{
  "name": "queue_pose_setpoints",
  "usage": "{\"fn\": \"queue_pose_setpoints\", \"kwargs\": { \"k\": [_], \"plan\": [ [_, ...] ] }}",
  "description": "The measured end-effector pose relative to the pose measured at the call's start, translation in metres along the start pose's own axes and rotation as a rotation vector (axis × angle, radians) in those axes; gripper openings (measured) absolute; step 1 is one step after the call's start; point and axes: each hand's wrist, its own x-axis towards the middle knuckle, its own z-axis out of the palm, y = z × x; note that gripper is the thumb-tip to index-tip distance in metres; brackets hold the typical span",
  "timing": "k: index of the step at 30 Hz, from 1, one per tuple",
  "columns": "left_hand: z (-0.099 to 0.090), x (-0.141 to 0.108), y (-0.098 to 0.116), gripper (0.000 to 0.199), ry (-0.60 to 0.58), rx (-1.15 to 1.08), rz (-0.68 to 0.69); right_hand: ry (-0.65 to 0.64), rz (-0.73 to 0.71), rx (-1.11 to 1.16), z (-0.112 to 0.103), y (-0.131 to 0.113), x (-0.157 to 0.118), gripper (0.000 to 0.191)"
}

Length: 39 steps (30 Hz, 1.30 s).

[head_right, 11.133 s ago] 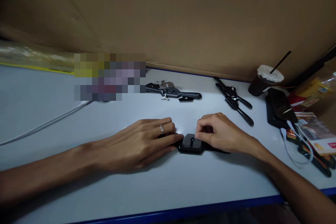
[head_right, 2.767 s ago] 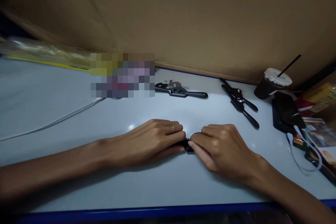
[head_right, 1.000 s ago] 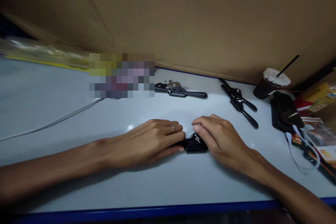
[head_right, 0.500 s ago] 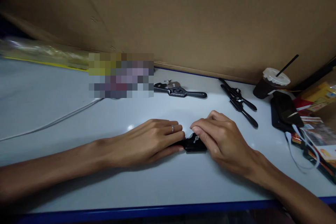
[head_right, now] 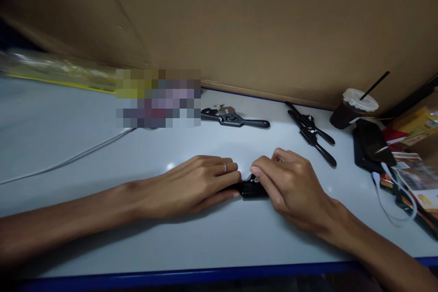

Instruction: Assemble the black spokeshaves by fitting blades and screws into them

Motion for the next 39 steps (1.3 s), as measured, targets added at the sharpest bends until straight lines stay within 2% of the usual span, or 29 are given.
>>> {"fn": "queue_pose_setpoints", "kwargs": {
  "k": [7,13,18,23,26,39],
  "plan": [
    [0.0,0.0,0.0,0.022,0.002,-0.017,-0.002,-0.049,-0.037,0.09,-0.001,-0.004,0.001,0.03],
    [-0.001,0.0,0.001,0.021,-0.025,-0.011,-0.012,-0.014,-0.05,-0.093,0.0,-0.001,0.0,0.031],
    [0.0,-0.001,0.001,0.019,-0.019,-0.012,-0.009,0.01,0.025,0.015,-0.006,0.0,0.003,0.032],
    [-0.001,0.001,0.001,0.019,-0.016,-0.009,-0.005,-0.006,0.098,-0.11,-0.003,0.005,0.002,0.036],
    [0.0,0.001,0.001,0.019,-0.006,-0.012,0.001,-0.047,0.106,-0.139,0.0,0.007,0.0,0.038],
    [0.0,0.001,0.001,0.02,-0.023,-0.006,-0.016,-0.069,0.115,-0.152,0.0,0.006,-0.001,0.04]
  ]
}}
